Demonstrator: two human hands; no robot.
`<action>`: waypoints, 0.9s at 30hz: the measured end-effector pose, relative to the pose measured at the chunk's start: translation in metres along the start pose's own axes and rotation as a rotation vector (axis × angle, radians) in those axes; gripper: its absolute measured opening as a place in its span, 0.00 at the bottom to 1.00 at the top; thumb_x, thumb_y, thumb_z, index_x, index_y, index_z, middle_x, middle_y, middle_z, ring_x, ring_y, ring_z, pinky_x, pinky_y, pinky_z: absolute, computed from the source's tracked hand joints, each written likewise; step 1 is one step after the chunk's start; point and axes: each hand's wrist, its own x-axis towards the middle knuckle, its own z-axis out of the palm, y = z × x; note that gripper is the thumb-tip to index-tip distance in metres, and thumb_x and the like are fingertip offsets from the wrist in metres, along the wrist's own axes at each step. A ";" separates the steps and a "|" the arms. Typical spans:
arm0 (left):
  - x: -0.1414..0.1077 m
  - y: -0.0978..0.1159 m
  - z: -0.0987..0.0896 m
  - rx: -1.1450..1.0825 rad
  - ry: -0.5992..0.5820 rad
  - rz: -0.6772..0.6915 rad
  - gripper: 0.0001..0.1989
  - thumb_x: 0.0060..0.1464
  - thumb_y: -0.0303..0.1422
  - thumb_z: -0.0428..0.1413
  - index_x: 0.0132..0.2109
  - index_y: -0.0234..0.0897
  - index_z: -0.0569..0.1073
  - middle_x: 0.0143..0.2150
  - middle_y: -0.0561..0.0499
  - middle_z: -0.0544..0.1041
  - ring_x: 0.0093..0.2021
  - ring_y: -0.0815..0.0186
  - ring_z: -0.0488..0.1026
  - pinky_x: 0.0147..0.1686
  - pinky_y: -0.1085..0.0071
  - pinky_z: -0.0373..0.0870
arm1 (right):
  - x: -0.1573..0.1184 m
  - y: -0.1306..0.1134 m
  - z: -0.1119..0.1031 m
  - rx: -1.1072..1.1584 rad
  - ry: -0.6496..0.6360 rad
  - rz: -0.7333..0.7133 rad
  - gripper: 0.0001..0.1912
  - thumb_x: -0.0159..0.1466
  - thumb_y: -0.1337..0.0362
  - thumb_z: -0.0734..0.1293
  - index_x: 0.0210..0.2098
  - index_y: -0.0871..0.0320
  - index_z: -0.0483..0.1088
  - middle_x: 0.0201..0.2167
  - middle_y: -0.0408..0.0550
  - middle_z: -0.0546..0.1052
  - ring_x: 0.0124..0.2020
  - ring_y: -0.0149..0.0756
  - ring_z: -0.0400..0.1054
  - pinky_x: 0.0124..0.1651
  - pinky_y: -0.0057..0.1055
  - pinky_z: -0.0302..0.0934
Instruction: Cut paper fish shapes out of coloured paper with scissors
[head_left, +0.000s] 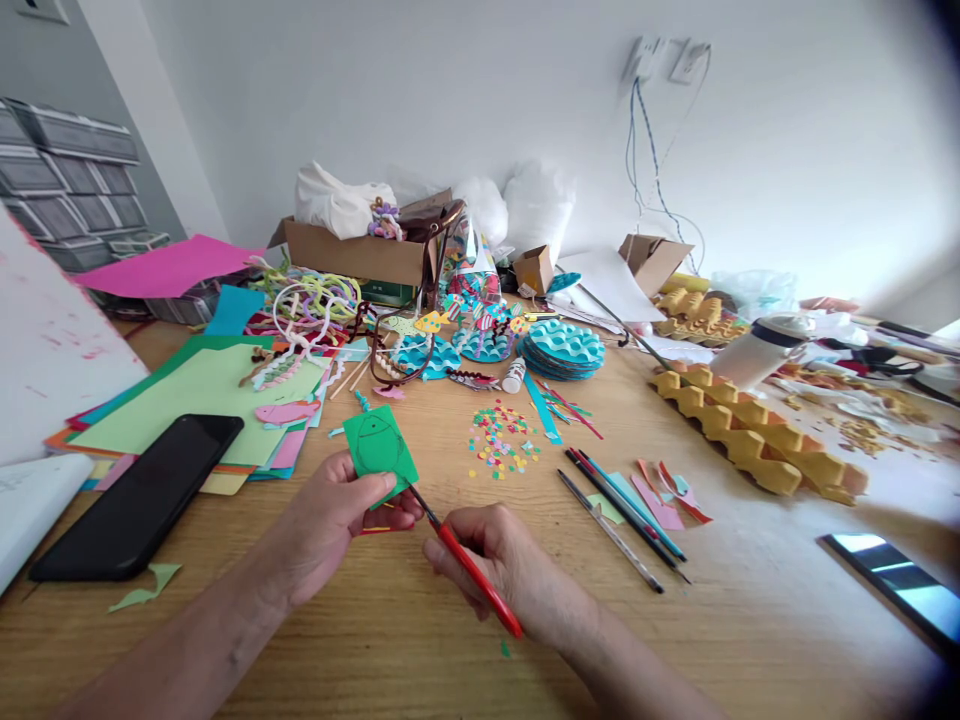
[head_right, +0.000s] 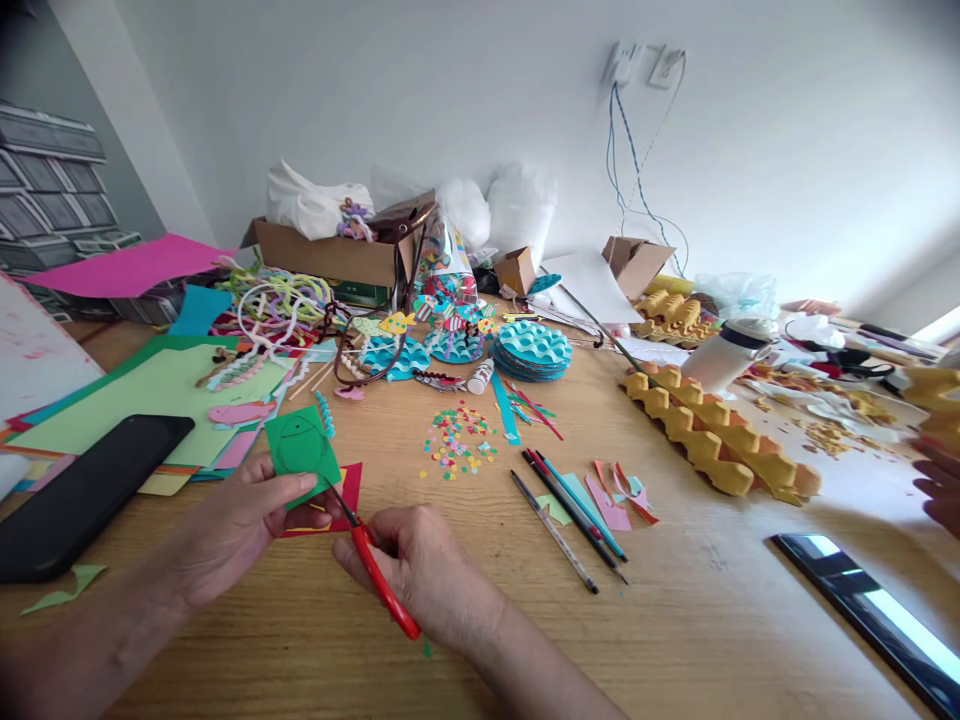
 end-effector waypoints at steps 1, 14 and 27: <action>0.000 0.000 0.000 -0.003 0.000 0.000 0.05 0.36 0.30 0.65 0.25 0.34 0.78 0.24 0.51 0.80 0.25 0.66 0.75 0.25 0.73 0.74 | 0.000 0.000 0.000 0.000 0.005 0.001 0.20 0.61 0.53 0.62 0.19 0.59 0.60 0.13 0.36 0.56 0.16 0.23 0.50 0.19 0.23 0.39; 0.002 0.001 0.000 0.011 -0.017 -0.002 0.05 0.37 0.30 0.64 0.25 0.34 0.78 0.24 0.52 0.80 0.24 0.67 0.75 0.26 0.73 0.75 | 0.000 0.003 0.002 0.010 0.018 -0.002 0.19 0.61 0.55 0.62 0.19 0.59 0.60 0.13 0.35 0.52 0.15 0.23 0.48 0.18 0.23 0.39; 0.002 0.001 -0.009 0.023 -0.076 -0.045 0.06 0.39 0.31 0.64 0.28 0.33 0.78 0.24 0.51 0.80 0.27 0.66 0.76 0.26 0.74 0.75 | 0.002 0.006 0.003 0.015 0.007 -0.022 0.19 0.61 0.55 0.62 0.19 0.59 0.60 0.13 0.35 0.54 0.14 0.22 0.49 0.16 0.21 0.39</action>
